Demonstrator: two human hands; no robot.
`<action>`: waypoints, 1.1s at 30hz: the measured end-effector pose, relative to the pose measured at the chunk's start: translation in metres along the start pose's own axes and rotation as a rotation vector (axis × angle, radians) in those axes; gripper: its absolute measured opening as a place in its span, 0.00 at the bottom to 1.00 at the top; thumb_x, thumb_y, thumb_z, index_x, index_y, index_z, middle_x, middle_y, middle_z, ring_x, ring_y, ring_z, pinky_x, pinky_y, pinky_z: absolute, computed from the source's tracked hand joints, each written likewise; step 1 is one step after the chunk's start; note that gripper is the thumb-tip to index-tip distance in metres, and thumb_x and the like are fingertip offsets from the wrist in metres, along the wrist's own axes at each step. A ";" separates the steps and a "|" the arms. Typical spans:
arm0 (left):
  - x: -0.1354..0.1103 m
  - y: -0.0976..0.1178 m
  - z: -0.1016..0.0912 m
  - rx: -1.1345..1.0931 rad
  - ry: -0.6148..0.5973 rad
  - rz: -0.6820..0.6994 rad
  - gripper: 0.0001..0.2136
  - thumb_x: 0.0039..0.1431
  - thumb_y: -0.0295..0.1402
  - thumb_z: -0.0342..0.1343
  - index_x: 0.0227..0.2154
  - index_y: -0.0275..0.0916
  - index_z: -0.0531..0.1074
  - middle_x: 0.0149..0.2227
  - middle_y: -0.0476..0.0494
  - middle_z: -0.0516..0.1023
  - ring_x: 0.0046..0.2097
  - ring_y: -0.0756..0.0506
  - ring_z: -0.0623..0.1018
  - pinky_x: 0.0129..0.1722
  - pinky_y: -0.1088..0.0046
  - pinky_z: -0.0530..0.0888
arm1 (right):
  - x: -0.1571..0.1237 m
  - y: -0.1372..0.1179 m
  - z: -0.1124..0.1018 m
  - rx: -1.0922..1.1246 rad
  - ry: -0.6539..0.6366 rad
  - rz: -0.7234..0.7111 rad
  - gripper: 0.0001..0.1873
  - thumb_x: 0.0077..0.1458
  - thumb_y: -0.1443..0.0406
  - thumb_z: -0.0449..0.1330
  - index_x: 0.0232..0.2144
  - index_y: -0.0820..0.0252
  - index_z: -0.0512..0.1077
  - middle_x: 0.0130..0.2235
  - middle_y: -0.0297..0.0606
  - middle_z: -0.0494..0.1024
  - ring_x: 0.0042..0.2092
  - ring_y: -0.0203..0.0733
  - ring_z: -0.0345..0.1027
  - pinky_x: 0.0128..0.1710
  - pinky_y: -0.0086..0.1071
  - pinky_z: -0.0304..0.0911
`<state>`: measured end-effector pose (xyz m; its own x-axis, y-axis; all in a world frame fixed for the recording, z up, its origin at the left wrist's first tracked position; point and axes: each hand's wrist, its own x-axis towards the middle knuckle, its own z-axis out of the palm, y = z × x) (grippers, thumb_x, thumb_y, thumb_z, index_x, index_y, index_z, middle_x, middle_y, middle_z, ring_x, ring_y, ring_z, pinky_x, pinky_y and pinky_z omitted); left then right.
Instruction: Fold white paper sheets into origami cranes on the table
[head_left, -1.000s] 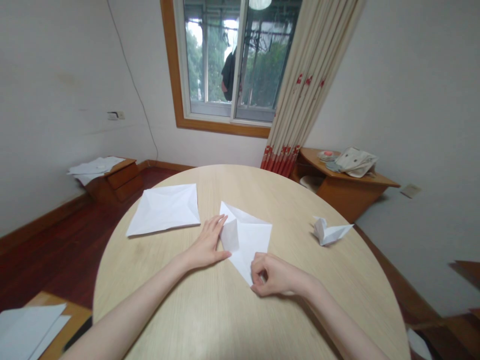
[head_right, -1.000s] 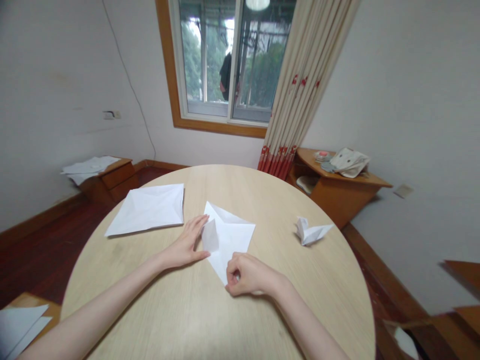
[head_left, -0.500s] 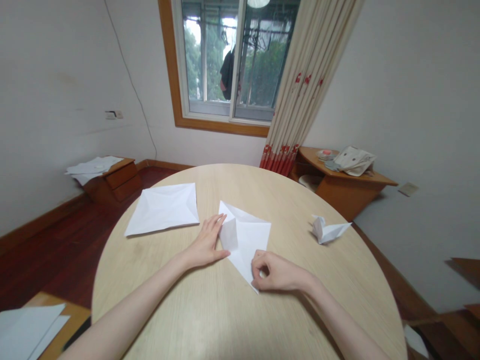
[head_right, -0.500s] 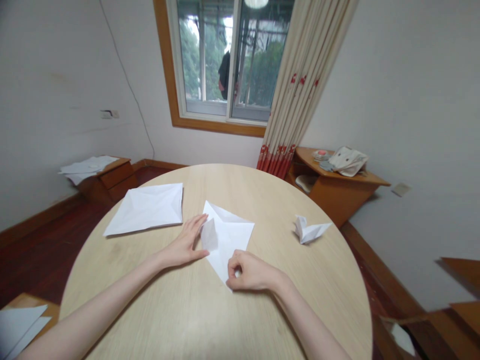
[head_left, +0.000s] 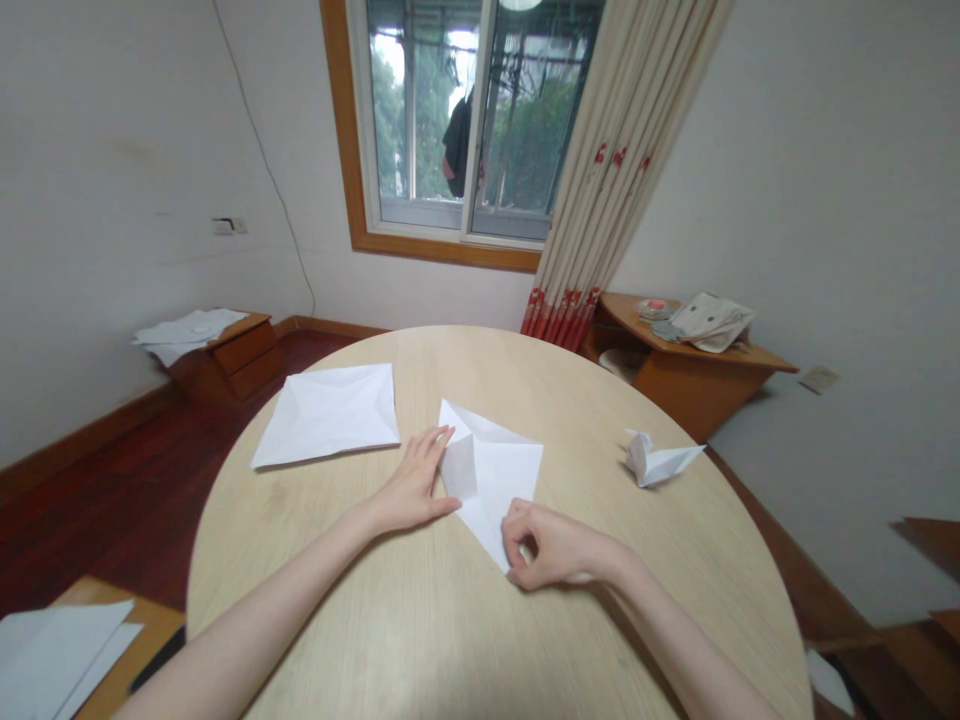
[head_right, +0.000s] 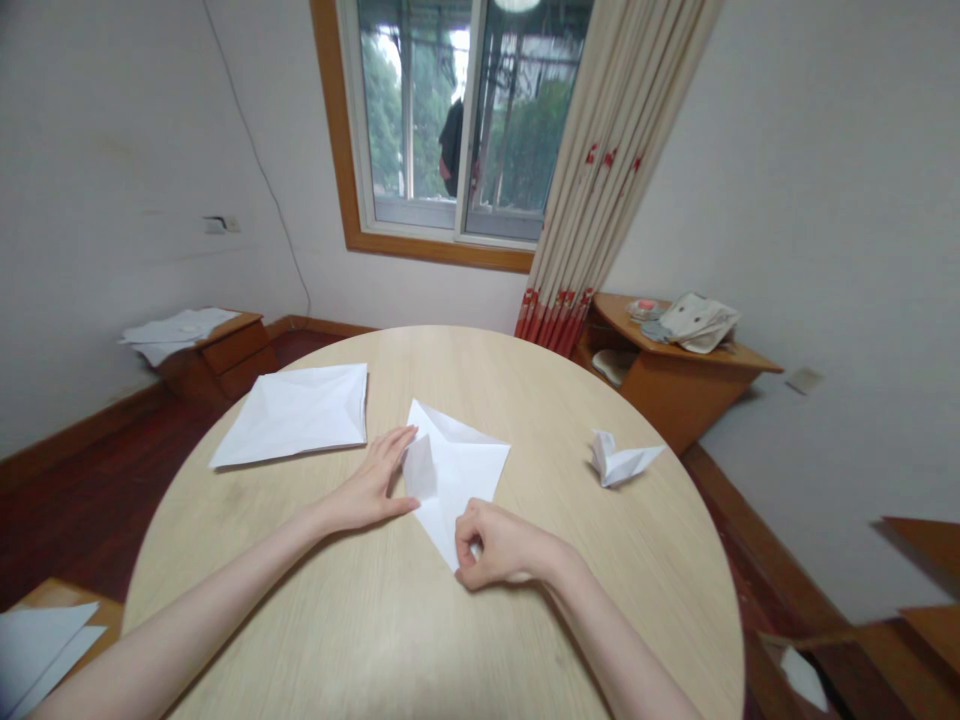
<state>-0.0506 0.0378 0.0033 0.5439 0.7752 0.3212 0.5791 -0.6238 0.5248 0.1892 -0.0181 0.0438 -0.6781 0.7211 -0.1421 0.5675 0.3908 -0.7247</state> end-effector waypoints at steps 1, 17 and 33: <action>0.000 0.000 0.000 -0.001 -0.002 0.000 0.44 0.51 0.42 0.61 0.65 0.38 0.42 0.64 0.29 0.47 0.66 0.33 0.47 0.62 0.44 0.45 | 0.000 0.000 0.000 0.000 -0.005 -0.003 0.09 0.35 0.76 0.62 0.15 0.61 0.69 0.21 0.28 0.67 0.34 0.37 0.61 0.31 0.26 0.54; 0.000 0.002 -0.002 0.001 -0.002 0.008 0.44 0.51 0.40 0.61 0.65 0.41 0.40 0.64 0.31 0.48 0.65 0.32 0.47 0.62 0.43 0.46 | 0.000 0.003 0.000 0.030 -0.031 -0.037 0.09 0.34 0.75 0.62 0.13 0.59 0.68 0.21 0.29 0.67 0.37 0.39 0.62 0.36 0.29 0.56; -0.004 0.025 -0.007 0.152 0.119 0.171 0.47 0.51 0.31 0.58 0.64 0.45 0.29 0.65 0.33 0.45 0.65 0.32 0.48 0.62 0.45 0.48 | 0.007 0.009 0.000 -0.049 0.345 -0.028 0.10 0.52 0.64 0.60 0.22 0.61 0.68 0.26 0.32 0.69 0.31 0.36 0.60 0.32 0.29 0.56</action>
<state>-0.0423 0.0201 0.0211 0.5722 0.6575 0.4903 0.5741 -0.7480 0.3331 0.1900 -0.0091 0.0364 -0.5011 0.8571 0.1197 0.5779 0.4344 -0.6909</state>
